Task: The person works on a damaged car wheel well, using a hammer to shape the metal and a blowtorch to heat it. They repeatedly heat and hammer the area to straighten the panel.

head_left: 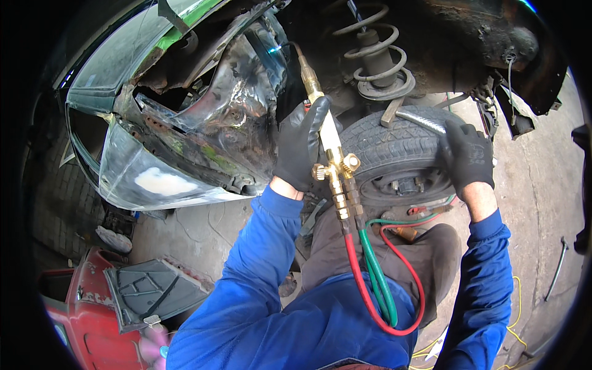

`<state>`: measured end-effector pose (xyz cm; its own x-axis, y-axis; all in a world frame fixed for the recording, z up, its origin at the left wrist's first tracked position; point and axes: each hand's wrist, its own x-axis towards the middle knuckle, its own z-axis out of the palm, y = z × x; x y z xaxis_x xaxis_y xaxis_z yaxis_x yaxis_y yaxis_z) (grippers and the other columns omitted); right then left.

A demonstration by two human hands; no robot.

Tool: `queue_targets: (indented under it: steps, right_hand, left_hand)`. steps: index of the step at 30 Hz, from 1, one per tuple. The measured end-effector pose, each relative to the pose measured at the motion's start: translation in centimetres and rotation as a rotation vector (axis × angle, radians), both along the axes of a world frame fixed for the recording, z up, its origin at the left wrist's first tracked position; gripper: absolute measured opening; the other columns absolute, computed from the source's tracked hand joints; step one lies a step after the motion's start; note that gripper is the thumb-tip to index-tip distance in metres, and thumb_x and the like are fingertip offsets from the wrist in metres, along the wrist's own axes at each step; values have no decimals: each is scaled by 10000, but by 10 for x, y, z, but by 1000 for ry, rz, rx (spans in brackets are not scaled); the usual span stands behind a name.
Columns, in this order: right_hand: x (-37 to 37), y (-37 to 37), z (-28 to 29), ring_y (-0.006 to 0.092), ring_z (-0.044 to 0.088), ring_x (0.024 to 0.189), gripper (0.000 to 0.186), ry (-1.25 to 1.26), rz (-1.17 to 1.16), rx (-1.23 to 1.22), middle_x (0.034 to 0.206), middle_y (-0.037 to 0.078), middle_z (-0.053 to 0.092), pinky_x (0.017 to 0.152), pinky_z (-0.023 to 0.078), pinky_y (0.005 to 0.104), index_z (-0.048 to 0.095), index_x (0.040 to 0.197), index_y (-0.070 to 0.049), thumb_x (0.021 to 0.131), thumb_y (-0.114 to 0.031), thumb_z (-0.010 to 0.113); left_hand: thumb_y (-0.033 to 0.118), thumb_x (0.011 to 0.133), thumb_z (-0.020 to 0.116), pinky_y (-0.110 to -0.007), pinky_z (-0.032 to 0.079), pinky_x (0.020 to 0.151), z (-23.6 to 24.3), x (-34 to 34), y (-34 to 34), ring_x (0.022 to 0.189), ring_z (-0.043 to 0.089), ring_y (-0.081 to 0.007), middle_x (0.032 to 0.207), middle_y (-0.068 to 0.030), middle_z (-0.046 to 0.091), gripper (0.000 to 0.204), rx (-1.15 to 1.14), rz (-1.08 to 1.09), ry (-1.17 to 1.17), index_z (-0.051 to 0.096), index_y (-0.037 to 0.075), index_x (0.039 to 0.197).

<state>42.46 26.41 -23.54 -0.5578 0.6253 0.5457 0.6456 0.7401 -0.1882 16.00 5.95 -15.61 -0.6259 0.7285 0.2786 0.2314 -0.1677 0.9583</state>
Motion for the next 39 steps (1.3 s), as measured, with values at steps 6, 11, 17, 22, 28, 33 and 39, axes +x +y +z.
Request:
queue_targets:
  steps: [6,11,17,22,28,33,39]
  right_hand:
    - [-6,-63,43,393,681,1185,479,509,312,-85,1254,207,718,1053,510,505,678,1424,-27,998,-230,761]
    - [-23,-141,69,488,569,1380,623,453,717,-475,1465,301,570,1153,475,529,604,1519,-70,956,-253,795]
    - [-60,-152,74,545,534,1407,508,380,628,-427,1504,340,530,1173,460,572,672,1422,-97,937,-181,794]
    - [-72,-148,72,537,536,1415,445,435,639,-416,1518,335,513,1179,463,568,692,1367,-86,934,-135,780]
    - [-79,-148,69,545,534,1417,451,409,627,-427,1545,331,492,1181,471,558,693,1375,-95,933,-122,779]
    - [-81,-150,64,543,555,1401,440,411,621,-401,1540,336,503,1170,482,555,698,1370,-93,939,-120,780]
    - [-69,-150,61,511,621,1275,416,410,651,-378,1477,313,531,1072,541,552,692,1324,-110,919,-144,783]
  left_hand:
    - [394,1119,665,-244,510,616,-2,-1,3,682,644,-68,855,-24,710,406,-2,-2,32,724,41,1311]
    - [384,1113,680,-264,545,669,-7,2,14,734,670,-84,881,-45,728,381,5,5,21,731,44,1277]
    - [354,1113,682,-283,566,715,-8,2,24,782,697,-100,913,-49,738,347,31,-5,21,737,35,1239]
    - [254,1134,633,-342,579,807,-10,-6,26,875,720,-168,986,-79,747,290,31,36,272,743,21,1267]
    - [146,1101,620,-377,582,852,-16,-18,17,934,746,-253,1066,-125,755,274,-28,63,523,720,67,1344]
    - [141,1109,609,-378,583,836,-18,-16,14,924,748,-270,1052,-135,752,258,25,38,548,720,62,1328]
    - [155,1129,598,-381,583,818,-23,-6,6,901,747,-263,1015,-130,746,234,-78,84,626,722,24,1278]
